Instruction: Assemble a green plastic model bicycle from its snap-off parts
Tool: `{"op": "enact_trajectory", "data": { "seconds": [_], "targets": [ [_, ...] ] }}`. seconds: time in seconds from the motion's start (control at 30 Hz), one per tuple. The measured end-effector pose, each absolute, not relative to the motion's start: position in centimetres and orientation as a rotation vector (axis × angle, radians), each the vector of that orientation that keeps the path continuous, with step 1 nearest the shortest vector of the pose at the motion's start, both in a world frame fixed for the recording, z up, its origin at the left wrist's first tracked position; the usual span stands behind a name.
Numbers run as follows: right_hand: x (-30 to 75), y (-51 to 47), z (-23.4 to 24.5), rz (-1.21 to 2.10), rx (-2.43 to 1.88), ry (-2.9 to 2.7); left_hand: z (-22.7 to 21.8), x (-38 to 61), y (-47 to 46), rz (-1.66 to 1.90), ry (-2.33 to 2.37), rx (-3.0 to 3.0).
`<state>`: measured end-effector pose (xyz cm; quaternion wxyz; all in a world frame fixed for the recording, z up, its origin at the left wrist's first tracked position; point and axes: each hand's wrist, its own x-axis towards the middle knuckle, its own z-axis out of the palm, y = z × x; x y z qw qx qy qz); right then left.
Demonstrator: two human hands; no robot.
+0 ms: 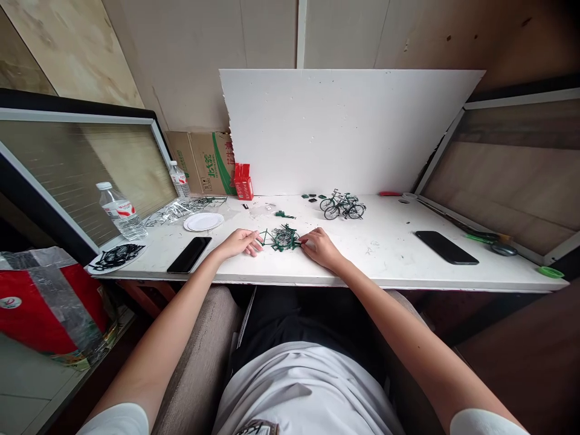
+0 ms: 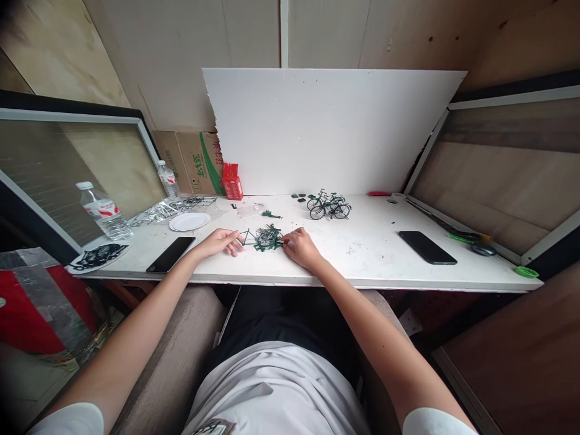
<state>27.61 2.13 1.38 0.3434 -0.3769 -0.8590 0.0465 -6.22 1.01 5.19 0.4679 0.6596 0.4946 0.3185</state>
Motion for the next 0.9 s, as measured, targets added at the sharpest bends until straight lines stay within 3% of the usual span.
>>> {"op": "enact_trajectory", "data": {
  "seconds": [0.53,0.9],
  "targets": [
    [27.6,2.2,1.6,0.056,-1.07,-2.166,3.4,-6.3,1.6,0.843,1.207,1.539],
    [25.1,8.6,2.8,0.075,-1.211,-2.185,1.7,-6.0,2.1,0.999,1.284,1.444]
  ]
}}
